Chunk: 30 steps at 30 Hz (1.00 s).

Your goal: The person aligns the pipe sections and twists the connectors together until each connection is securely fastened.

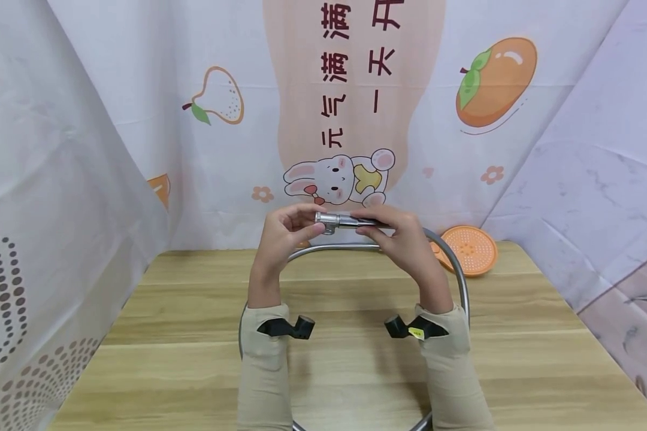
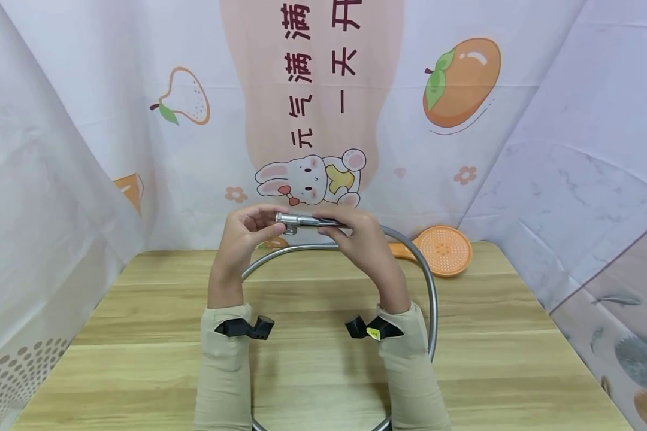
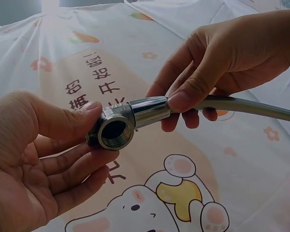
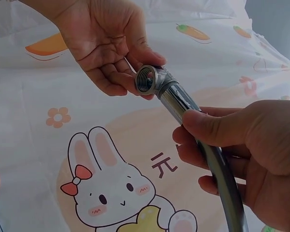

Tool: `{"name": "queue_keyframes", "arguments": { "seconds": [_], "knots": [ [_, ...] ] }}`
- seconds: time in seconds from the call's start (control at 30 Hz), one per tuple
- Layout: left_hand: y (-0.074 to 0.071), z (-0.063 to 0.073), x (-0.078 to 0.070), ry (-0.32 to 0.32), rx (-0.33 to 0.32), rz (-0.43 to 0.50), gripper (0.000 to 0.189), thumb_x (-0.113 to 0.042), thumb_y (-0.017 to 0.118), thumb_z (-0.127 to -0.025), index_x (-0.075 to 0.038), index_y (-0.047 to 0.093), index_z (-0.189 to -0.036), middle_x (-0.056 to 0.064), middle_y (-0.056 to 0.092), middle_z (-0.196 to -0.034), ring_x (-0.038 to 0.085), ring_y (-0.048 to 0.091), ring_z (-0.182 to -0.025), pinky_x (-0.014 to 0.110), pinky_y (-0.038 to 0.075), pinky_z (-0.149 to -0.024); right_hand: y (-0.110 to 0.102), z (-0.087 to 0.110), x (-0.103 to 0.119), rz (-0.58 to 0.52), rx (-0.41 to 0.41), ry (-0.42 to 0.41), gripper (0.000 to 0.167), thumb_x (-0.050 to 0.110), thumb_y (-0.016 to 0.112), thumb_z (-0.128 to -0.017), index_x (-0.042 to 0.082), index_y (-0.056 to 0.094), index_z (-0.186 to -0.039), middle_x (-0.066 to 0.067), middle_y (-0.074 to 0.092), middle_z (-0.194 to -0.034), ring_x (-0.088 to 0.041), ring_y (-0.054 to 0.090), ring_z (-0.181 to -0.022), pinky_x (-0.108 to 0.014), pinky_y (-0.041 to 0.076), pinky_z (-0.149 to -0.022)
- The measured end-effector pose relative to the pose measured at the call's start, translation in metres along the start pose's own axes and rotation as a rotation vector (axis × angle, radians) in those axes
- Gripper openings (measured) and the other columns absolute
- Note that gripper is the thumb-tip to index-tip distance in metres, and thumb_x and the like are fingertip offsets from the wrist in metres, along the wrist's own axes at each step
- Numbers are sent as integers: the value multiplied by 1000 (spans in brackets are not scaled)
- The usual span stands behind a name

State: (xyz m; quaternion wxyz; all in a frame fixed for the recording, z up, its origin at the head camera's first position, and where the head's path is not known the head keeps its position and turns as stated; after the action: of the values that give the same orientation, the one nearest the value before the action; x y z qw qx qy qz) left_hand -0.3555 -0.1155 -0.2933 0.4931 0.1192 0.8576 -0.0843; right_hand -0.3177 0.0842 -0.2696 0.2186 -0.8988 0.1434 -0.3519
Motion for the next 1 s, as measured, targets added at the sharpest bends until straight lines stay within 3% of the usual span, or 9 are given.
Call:
{"name": "queue_keyframes", "arguments": {
  "seconds": [0.37,0.73,1.0],
  "knots": [
    [5,-1,-4,35,-5,19,26,11,72,-86,17,66,-110,-8,71,-83,8,62,-72,19,50,-63,-9,2,-2,-23,-14,8,30,-5,79,-83,1,76,-112,-14,76,-107,-18,70,-91,-10,52,-84],
    [2,1,-11,81,-41,-10,25,11,72,-86,16,67,-110,-9,72,-86,8,65,-75,19,53,-67,-25,6,-14,-37,5,88,26,-2,78,-86,-1,76,-112,-17,76,-111,4,66,-94,-10,53,-84],
    [-6,4,-16,89,-65,-7,26,10,73,-85,15,67,-111,-9,72,-85,8,64,-74,18,53,-67,-33,8,-24,-10,36,137,25,-2,77,-87,1,77,-111,-15,77,-110,1,66,-92,-11,52,-82]
  ]
}}
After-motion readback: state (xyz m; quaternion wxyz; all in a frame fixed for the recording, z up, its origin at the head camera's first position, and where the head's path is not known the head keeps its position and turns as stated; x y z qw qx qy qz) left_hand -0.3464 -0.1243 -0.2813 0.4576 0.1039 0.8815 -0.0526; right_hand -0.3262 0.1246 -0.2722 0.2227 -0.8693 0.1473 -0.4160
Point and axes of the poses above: each hand's wrist, its own z-axis away from the middle knuckle, its own y-axis out of the palm, x = y × z, the point moved 7 cm from there along -z, towards the middle knuckle
